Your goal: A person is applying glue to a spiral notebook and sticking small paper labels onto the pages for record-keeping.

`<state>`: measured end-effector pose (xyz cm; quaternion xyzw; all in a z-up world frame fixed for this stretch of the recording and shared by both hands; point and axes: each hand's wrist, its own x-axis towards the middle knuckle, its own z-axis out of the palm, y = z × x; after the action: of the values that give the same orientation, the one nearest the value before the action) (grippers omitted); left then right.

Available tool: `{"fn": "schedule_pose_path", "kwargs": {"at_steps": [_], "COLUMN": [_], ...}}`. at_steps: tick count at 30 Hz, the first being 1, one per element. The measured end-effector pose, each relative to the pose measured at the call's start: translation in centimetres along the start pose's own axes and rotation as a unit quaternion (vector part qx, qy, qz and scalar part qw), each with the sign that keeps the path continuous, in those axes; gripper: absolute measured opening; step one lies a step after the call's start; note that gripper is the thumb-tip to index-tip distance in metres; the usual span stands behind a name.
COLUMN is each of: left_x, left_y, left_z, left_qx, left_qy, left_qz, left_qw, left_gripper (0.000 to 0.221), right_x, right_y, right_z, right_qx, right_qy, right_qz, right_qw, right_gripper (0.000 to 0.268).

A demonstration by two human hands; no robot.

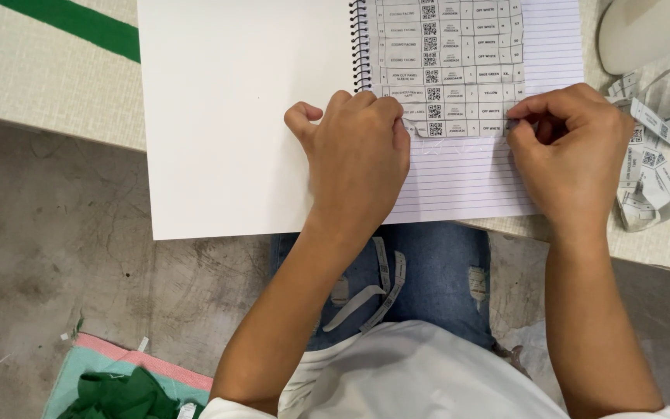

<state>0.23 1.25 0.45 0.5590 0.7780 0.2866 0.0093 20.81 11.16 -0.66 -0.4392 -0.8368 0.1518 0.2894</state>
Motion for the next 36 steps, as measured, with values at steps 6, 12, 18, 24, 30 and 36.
{"fn": "schedule_pose_path", "kwargs": {"at_steps": [6,12,18,24,30,36], "left_x": [0.1,0.0,-1.1,-1.8,-2.3,-2.3], "left_y": [0.0,0.1,0.1,-0.5,-0.8,-0.6], "left_z": [-0.1,-0.9,-0.2,0.5,0.5,0.5], "left_qx": [0.020,0.016,0.020,0.080,0.123,0.136], "left_qy": [0.000,0.022,0.053,0.067,0.067,0.060], "left_qz": [0.004,0.013,0.119,0.164,0.181,0.210], "left_qw": [1.000,1.000,0.991,0.981,0.973,0.966], "left_gripper": [0.015,0.005,0.026,0.047,0.049,0.043], "right_x": [-0.1,-1.0,-1.1,-1.3,-1.6,-2.0], "right_y": [0.1,-2.3,-3.0,-3.4,-2.6,1.5], "right_z": [0.2,0.5,1.2,1.4,0.3,-3.8], "right_qx": [-0.017,-0.013,0.005,0.020,0.050,0.016], "right_qy": [0.011,0.018,-0.054,-0.090,-0.087,0.018], "right_qz": [-0.019,-0.156,-0.215,-0.189,-0.153,-0.132], "right_qw": [1.000,0.987,0.975,0.978,0.983,0.991], "right_gripper": [0.022,0.029,0.031,0.041,0.048,0.046]}}
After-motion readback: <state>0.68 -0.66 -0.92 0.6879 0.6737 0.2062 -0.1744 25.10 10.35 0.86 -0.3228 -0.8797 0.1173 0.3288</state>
